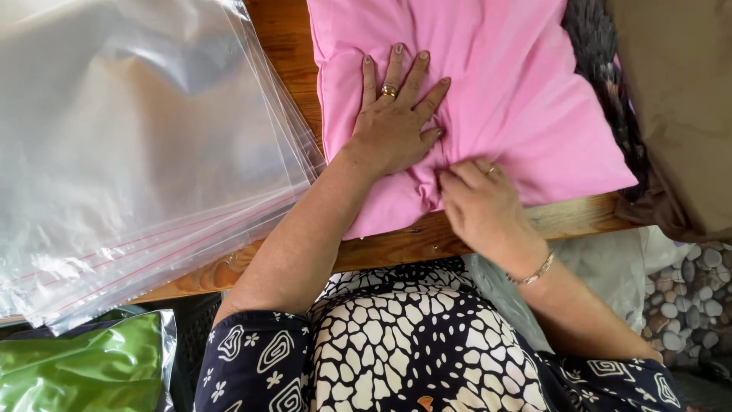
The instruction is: Stuffing a pink pillow cover with white fiberfill, brushing it with a hand brush, and smoothing it out on a workbench.
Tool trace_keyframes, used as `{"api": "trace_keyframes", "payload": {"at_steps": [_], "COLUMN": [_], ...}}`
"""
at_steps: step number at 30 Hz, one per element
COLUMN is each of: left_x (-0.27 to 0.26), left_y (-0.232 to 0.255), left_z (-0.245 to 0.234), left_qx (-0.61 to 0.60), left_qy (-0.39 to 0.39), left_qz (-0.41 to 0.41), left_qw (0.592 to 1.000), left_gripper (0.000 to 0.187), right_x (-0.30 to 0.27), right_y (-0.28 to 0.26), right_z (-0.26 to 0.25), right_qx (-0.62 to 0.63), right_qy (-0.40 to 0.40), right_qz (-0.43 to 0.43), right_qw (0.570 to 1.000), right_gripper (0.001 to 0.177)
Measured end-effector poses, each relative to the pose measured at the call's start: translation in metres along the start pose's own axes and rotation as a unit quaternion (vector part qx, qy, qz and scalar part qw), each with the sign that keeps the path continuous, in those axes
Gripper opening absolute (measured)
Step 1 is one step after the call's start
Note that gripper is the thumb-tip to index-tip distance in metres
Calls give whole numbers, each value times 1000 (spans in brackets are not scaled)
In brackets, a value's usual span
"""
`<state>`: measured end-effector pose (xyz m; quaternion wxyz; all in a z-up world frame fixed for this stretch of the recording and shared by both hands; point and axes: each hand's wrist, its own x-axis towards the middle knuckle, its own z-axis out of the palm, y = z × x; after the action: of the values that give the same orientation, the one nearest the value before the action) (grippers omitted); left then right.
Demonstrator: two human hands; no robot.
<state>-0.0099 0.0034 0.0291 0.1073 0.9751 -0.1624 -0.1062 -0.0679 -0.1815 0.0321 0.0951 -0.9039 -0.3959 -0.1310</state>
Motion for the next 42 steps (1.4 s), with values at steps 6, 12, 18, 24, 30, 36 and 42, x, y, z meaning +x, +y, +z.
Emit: {"api": "trace_keyframes", "payload": {"at_steps": [6,12,18,24,30,36,42], "left_x": [-3,-1,-33,-41,-57,-70,-89], "left_y": [3,-3,27,65,42,25,1], "left_z": [0,-1,-22,46,48,49,37], "left_qx": [2,-11,-109,-49,-2,-14,0], "left_qy": [7,25,225,109,100,161,248], "left_qz": [21,48,109,114,105,128,154], "left_qw": [1000,998,962,986,989,979,957], "left_gripper": [65,70,25,20,12,25,11], "right_x": [3,-2,-28,-47,-53,-42,-43], "right_y": [1,17,20,21,43,44,38], "right_z": [-6,-22,-46,-7,18,-2,3], "right_qx": [62,115,88,-34,25,240,225], "right_qy": [-64,-122,24,-1,43,87,91], "right_qz": [2,22,42,68,59,82,70], "right_qw": [996,986,995,997,997,963,967], "right_gripper": [11,18,30,35,12,3,15]}}
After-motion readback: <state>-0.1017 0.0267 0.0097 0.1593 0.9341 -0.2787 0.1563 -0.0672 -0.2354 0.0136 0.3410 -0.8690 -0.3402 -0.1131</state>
